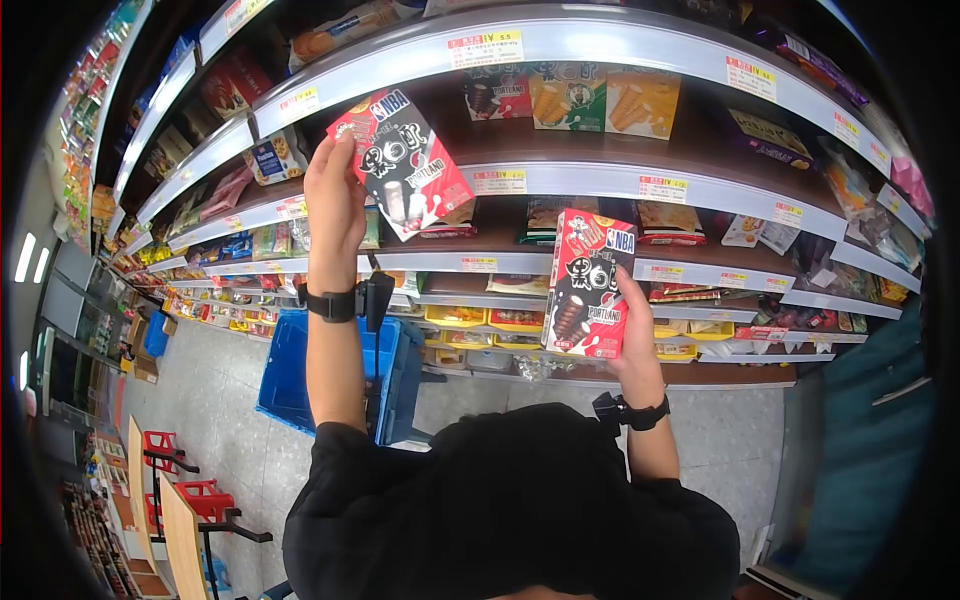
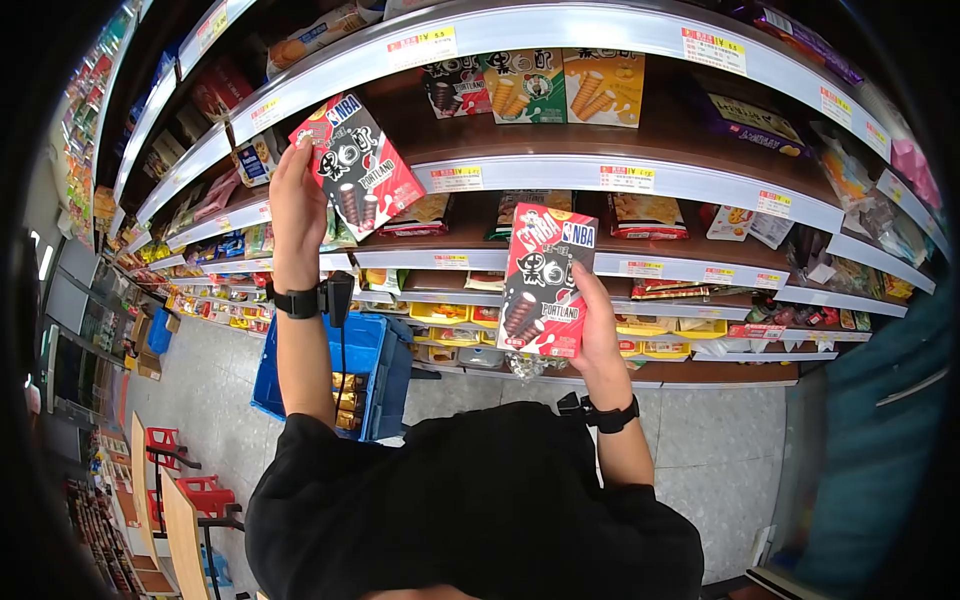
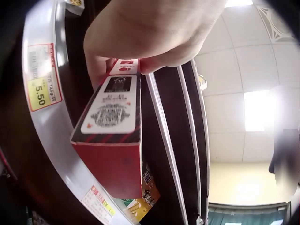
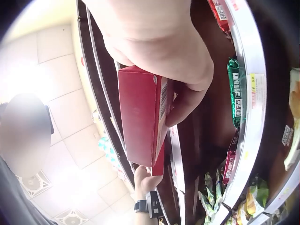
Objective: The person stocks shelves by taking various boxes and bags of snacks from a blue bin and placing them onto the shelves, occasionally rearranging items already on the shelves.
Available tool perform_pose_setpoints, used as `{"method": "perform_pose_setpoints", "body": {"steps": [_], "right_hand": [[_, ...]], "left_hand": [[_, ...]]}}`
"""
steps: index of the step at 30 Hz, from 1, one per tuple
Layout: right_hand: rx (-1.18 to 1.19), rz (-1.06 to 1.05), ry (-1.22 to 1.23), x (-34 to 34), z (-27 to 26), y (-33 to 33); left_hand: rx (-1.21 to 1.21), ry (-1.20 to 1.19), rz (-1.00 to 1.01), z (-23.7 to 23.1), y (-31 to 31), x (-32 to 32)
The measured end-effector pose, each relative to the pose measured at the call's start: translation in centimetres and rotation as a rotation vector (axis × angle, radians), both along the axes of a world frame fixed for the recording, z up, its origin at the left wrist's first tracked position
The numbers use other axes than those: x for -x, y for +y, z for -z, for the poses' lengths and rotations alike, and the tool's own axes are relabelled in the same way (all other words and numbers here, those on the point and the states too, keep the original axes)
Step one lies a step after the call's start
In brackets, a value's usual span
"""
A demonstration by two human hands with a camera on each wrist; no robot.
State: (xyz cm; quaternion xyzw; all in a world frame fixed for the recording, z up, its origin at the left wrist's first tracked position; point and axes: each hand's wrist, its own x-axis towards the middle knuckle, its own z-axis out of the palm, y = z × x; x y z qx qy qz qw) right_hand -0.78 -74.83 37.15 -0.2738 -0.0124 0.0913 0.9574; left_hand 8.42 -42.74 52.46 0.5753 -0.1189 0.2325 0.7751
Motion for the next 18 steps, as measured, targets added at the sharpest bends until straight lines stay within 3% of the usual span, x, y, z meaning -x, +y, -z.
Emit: {"method": "perform_pose_setpoints", "body": {"steps": [3, 6, 8, 11, 15, 18], "right_hand": [[-0.017, -0.016, 0.036, 0.0, 0.5, 0.1], [-0.020, -0.021, 0.062, -0.1, 1.2, 0.2], [-0.031, -0.041, 0.077, -0.2, 1.5, 0.2], [0.020, -0.034, 0.129, -0.2, 1.9, 0.2], [0.023, -0.051, 0.127, -0.3, 3.1, 0.2], [0.025, -0.050, 0.148, -0.1, 3.6, 0.1]], "left_hand": [[0.227, 0.087, 0.019, -0.3, 1.0, -2.4], [0.295, 0.139, 0.118, -0.9, 2.1, -4.7], [0.284, 0.151, 0.087, -1.0, 2.2, -6.4], [0.170, -0.002, -0.120, -1.4, 0.9, -7.8], [0.192, -0.055, -0.007, -2.3, -0.6, -9.2], [0.219, 0.018, -0.052, -3.5, -2.3, -9.4]]}}
